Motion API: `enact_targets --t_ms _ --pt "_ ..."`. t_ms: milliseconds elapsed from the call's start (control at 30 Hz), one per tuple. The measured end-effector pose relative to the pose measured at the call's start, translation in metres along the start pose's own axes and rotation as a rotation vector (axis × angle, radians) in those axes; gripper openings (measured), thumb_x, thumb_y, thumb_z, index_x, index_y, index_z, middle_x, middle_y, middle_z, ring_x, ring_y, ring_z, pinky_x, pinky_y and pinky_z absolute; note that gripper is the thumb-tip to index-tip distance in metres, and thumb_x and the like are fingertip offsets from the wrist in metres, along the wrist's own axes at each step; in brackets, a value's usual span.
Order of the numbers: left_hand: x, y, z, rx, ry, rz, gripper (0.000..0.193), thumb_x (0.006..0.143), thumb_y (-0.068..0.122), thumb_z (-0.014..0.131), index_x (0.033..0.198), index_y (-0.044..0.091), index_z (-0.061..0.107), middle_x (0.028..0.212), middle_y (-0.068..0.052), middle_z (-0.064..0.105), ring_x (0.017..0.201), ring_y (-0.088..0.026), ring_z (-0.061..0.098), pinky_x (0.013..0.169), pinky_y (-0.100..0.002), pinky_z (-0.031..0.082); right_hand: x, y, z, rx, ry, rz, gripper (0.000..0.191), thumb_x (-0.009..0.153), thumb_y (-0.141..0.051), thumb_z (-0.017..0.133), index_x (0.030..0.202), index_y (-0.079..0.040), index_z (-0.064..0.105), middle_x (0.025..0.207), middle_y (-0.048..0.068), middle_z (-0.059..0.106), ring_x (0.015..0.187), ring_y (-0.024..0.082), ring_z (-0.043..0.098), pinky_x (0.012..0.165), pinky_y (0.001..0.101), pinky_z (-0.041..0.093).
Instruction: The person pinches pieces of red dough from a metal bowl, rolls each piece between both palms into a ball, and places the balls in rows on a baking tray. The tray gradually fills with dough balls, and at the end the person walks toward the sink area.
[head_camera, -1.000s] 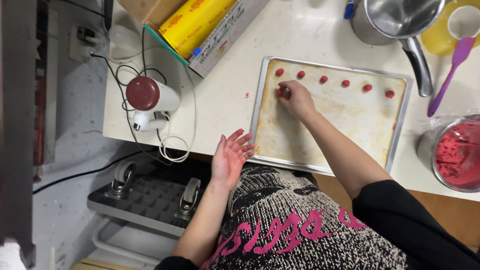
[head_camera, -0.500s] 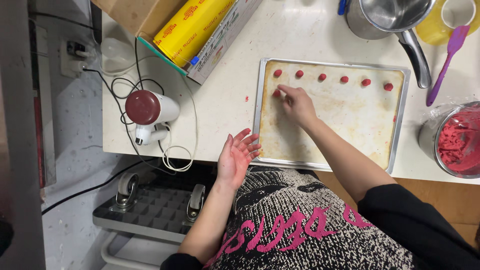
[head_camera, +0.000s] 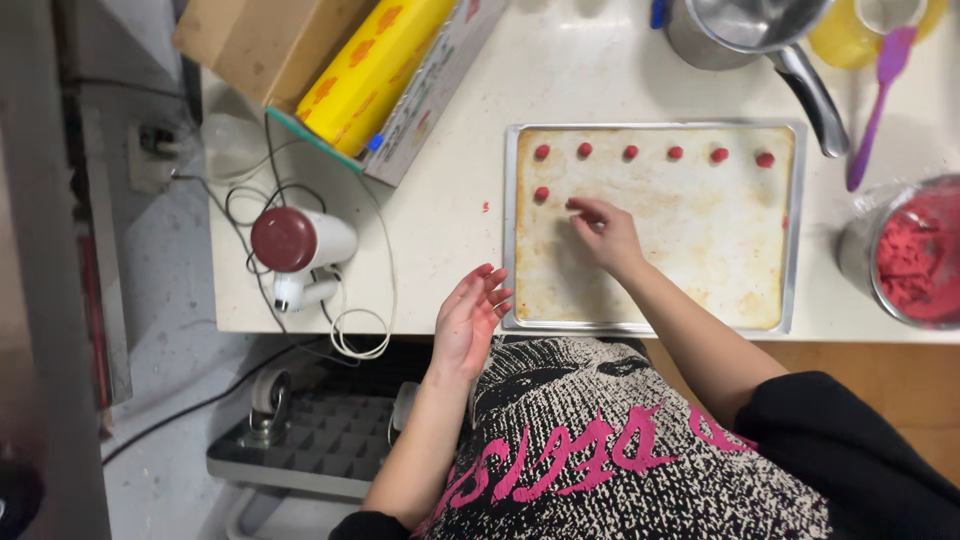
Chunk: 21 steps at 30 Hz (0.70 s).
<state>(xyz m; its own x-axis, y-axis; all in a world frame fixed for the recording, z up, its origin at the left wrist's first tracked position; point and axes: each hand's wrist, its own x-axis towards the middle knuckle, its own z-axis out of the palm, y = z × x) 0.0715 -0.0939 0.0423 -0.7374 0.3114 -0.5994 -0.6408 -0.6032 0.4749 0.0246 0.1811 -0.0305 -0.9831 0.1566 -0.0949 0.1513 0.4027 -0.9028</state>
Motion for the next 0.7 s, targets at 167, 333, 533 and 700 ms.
enact_targets --t_ms 167,333,533,700 --pt "0.033 -0.027 0.001 -0.025 -0.052 -0.071 0.010 0.101 0.012 0.063 0.110 0.009 0.060 0.100 -0.007 0.068 0.093 -0.022 0.066 0.085 -0.040 0.055 -0.050 0.016 -0.050 0.137 0.145 0.083 0.024 0.093 -0.011 0.075 0.115 -0.002 0.072 0.099 0.005 0.077 0.084 0.011 0.072 0.078 0.0265 0.058" --pt "0.062 -0.052 0.035 0.047 -0.176 -0.214 0.012 0.104 0.021 0.061 0.105 0.009 0.061 0.086 -0.004 0.063 0.086 -0.021 0.064 0.085 -0.040 0.055 -0.116 0.030 -0.132 0.145 0.346 0.199 0.022 0.095 -0.012 0.074 0.115 -0.002 0.072 0.096 0.005 0.078 0.083 0.010 0.073 0.075 0.0264 0.057" --pt "0.091 -0.101 0.102 0.157 -0.424 -0.275 0.029 0.108 0.034 0.054 0.093 0.009 0.055 0.080 -0.004 0.058 0.086 -0.025 0.064 0.087 -0.043 0.053 -0.175 0.054 -0.279 -0.192 0.606 0.280 0.023 0.097 -0.015 0.076 0.116 -0.003 0.074 0.101 0.010 0.077 0.089 0.016 0.073 0.080 0.0292 0.058" --pt "0.095 -0.164 0.151 0.135 -0.487 -0.232 0.043 0.119 0.038 0.053 0.092 0.005 0.054 0.086 -0.011 0.062 0.093 -0.030 0.067 0.091 -0.046 0.055 -0.160 0.093 -0.372 -0.603 0.444 0.354 0.030 0.093 -0.022 0.078 0.119 -0.007 0.076 0.109 0.015 0.075 0.095 0.031 0.073 0.085 0.0394 0.057"
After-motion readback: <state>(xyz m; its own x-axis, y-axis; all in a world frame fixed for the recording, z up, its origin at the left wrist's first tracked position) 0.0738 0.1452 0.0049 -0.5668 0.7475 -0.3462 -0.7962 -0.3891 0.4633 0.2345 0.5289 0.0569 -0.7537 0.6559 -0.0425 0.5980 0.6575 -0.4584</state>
